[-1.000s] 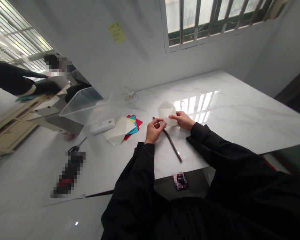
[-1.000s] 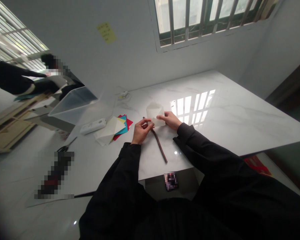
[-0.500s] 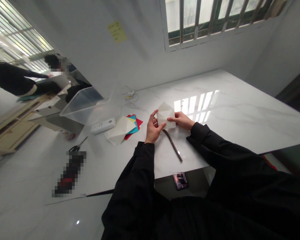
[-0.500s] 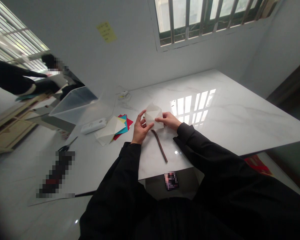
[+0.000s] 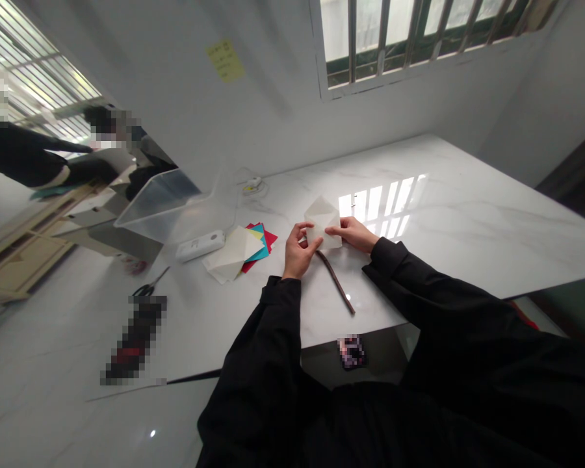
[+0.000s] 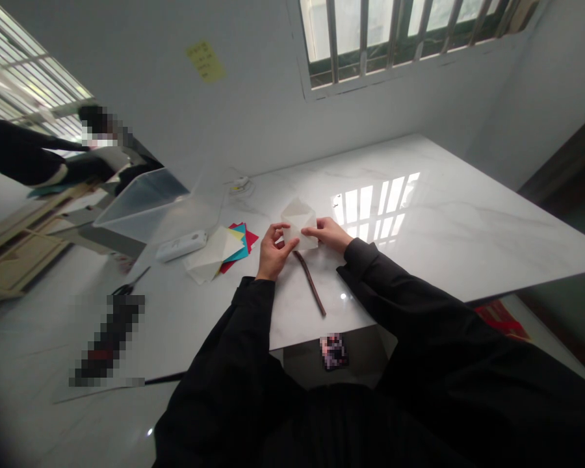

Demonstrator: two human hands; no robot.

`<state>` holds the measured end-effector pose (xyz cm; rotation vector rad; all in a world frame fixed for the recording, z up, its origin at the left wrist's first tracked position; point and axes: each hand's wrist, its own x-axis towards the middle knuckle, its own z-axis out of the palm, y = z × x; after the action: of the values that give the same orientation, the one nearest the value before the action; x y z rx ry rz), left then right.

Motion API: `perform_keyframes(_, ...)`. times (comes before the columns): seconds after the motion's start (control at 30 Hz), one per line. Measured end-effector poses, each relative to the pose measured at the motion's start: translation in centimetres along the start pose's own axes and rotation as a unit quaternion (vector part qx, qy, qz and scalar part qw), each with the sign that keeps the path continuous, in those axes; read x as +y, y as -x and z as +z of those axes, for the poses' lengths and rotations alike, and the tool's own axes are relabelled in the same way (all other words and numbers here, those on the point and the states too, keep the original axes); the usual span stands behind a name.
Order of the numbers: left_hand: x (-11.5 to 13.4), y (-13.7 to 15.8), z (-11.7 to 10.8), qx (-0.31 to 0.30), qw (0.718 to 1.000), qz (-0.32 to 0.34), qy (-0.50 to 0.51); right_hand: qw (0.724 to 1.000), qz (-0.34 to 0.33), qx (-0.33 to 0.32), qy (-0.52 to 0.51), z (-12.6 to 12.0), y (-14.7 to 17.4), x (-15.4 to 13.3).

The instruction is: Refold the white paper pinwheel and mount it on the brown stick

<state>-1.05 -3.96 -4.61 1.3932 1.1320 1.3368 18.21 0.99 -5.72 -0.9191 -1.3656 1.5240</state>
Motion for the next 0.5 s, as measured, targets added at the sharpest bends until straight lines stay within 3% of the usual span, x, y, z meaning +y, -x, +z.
perform_keyframes(0.23, -0.3, -0.3, -0.1, 0.007, 0.999, -0.003, 0.044, 1.0, -0.001, 0.002, 0.011, 0.0, 0.0, 0.0)
perform_keyframes(0.5, -1.8, -1.0, -0.5, 0.004, 1.0, 0.006, 0.028, 0.999, -0.011, -0.016, 0.046, -0.1, 0.0, -0.1)
